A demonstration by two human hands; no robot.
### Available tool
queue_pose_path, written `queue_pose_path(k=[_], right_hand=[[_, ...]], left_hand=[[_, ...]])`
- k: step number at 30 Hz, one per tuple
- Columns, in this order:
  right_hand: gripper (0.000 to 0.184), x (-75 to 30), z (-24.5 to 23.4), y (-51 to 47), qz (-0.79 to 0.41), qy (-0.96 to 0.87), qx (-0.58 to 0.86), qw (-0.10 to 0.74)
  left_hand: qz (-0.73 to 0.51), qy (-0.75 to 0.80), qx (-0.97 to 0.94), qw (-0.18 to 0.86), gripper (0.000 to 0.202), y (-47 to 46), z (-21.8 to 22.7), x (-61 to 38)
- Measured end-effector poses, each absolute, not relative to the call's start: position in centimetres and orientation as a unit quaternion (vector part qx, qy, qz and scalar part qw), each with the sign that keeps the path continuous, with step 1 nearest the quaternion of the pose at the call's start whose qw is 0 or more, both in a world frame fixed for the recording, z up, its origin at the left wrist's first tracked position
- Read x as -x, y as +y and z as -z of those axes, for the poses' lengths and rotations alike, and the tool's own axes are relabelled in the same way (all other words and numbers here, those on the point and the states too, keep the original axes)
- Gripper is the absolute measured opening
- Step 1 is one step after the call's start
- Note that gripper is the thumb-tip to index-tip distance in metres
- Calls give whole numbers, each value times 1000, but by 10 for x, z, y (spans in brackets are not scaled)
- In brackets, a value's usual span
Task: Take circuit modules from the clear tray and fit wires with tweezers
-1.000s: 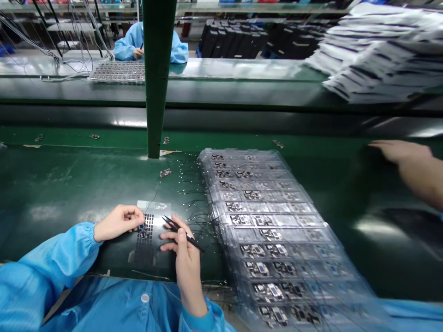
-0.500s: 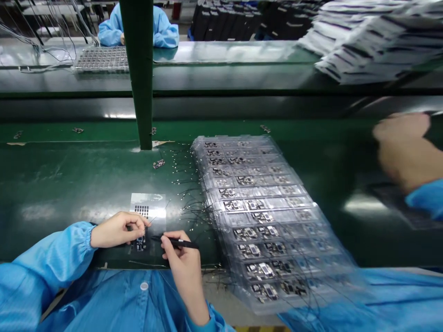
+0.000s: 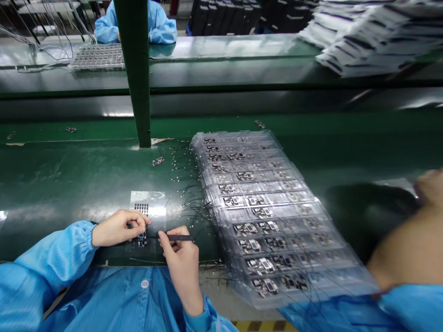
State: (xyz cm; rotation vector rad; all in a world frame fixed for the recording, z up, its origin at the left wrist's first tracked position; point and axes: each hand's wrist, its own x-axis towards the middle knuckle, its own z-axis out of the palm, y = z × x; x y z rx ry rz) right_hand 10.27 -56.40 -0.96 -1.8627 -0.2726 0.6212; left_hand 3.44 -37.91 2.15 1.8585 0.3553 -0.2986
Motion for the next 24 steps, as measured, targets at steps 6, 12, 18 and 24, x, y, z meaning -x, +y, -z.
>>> queue_pose_path(k=[6, 12, 18, 24], right_hand=[[36, -103, 9, -564, -269, -132, 787, 539], [38, -103, 6, -564, -279, -101, 753, 588], [38, -111, 6, -564, -272, -59, 686, 672], [35, -111, 6, -555, -259, -69, 677, 686]], left_hand=[[129, 153, -798, 568, 12, -379, -24, -36], [131, 157, -796, 569, 12, -379, -25, -36], [141, 172, -779, 586, 12, -379, -22, -36], [170, 201, -728, 633, 14, -377, -20, -36]])
